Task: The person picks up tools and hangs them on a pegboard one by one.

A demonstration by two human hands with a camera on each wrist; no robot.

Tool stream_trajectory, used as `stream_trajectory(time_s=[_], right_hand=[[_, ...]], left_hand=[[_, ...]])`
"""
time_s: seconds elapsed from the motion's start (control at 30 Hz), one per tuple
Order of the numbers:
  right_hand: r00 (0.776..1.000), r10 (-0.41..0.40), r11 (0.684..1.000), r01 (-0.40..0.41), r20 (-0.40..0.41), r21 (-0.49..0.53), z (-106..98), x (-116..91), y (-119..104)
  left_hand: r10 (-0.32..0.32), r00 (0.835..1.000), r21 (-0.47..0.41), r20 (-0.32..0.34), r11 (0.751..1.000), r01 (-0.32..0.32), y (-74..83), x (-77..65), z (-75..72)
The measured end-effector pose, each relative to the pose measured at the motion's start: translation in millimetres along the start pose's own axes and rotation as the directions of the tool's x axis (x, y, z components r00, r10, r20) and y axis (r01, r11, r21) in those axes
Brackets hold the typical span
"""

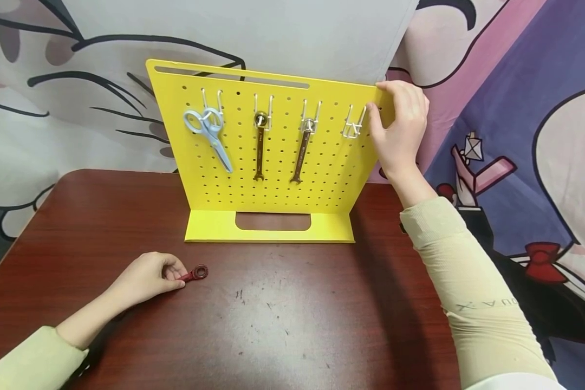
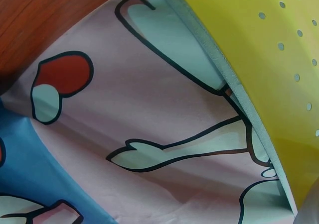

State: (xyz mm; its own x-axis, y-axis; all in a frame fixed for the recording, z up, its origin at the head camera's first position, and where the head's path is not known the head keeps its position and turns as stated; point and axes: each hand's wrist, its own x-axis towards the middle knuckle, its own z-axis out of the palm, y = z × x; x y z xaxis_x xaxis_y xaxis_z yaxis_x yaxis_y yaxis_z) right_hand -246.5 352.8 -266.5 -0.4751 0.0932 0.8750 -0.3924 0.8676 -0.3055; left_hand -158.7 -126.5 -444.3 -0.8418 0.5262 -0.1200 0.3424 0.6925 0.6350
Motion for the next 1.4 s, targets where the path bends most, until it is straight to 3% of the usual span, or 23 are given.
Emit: stream_trajectory(time_s=[0.3, 0.53, 0.8, 1.1, 1.4], right_hand=[[1.0, 0.004, 1.0, -0.004, 0.007, 0.001, 1.1, 0.6, -1.9], [1.0, 0.009, 1.0, -0.009, 0.014, 0.004, 0.1, 0.4, -3.5], [1.0, 0.008, 1.0, -0.008, 0.012, 0.001, -0.2, 0.2, -3.4], [1.0, 0.009, 1.0, -0.009, 0.004, -0.004, -0.7, -0.5, -1.5], [1.0, 0.007, 1.0, -0.007, 0.001, -0.007, 0.5, 0.2, -1.2]], left_hand=[[-0.004, 1.0, -0.049, -0.011, 0.999, 0.003, 8.4, 5.2, 3.3], [0.042, 0.995, -0.022, -0.095, 0.999, -0.044, 21.4, 15.4, -0.7], [0.068, 0.961, -0.063, -0.268, 0.994, -0.088, 42.9, 29.5, -13.6], [0.068, 0.938, -0.155, -0.34, 0.98, -0.127, 66.6, 53.8, -18.9], [0.063, 0.919, -0.209, -0.388, 0.966, -0.154, 90.2, 79.8, -7.1]])
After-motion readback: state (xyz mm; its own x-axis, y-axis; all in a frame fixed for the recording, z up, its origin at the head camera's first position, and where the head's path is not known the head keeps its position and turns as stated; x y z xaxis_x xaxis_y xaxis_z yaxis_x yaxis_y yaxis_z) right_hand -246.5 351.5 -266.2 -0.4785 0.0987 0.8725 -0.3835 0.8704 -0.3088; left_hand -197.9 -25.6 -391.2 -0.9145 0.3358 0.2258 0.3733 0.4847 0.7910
